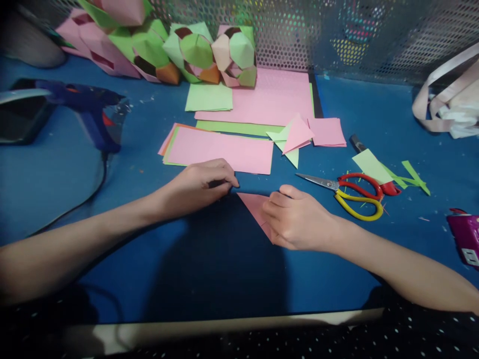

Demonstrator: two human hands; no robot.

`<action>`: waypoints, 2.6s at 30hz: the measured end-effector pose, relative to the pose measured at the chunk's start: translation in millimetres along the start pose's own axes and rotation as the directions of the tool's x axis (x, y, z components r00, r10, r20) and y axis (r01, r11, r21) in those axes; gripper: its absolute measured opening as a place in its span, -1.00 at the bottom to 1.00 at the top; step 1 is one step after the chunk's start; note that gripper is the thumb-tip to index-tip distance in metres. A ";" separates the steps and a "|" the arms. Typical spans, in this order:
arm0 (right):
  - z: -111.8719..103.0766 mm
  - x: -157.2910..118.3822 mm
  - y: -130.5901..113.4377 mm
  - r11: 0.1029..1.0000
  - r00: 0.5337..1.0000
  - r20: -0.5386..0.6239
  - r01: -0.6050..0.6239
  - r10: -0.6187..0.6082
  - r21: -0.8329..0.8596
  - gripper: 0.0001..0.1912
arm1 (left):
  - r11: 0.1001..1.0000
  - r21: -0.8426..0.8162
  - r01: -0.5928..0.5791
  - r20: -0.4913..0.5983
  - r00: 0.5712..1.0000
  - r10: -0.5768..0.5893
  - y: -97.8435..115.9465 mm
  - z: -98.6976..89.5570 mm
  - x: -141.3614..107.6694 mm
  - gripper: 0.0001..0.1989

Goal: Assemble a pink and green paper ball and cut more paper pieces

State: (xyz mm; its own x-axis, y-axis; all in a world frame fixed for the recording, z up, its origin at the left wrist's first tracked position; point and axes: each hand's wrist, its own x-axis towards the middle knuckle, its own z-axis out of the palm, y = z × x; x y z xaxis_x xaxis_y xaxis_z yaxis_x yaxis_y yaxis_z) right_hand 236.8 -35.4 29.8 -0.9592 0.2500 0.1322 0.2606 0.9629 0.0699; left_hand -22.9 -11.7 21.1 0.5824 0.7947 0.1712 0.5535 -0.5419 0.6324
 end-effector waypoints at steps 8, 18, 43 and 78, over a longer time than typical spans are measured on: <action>-1.8 3.9 -7.8 0.998 0.999 -0.007 -0.034 0.033 -0.045 -0.72 | 0.804 0.392 -0.446 0.108 0.891 0.442 40.6 45.2 -33.2 -0.72; -4.1 4.3 -9.6 0.998 1.000 0.028 -0.001 0.003 -0.057 -0.76 | 0.620 0.702 -0.352 0.121 0.916 0.383 44.3 54.9 -42.9 -0.59; -18.1 1.4 -14.7 0.998 0.991 0.112 -0.067 0.068 -0.014 -0.81 | 0.733 0.519 -0.439 0.055 0.873 0.484 41.9 47.0 -31.5 -0.63; -11.1 -2.6 -32.9 0.927 0.963 0.064 -0.233 0.263 -0.293 -0.63 | 0.732 0.559 -0.389 0.148 0.916 0.374 42.4 50.3 -29.7 -0.53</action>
State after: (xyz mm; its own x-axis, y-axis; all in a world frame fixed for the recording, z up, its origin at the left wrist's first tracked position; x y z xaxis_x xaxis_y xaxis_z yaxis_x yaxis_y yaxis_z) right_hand 232.0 -68.9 38.1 -0.8620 0.5002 0.0820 0.4977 0.8045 0.3241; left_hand 13.1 -72.0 4.8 0.8281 0.4845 0.2819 0.5115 -0.8589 -0.0264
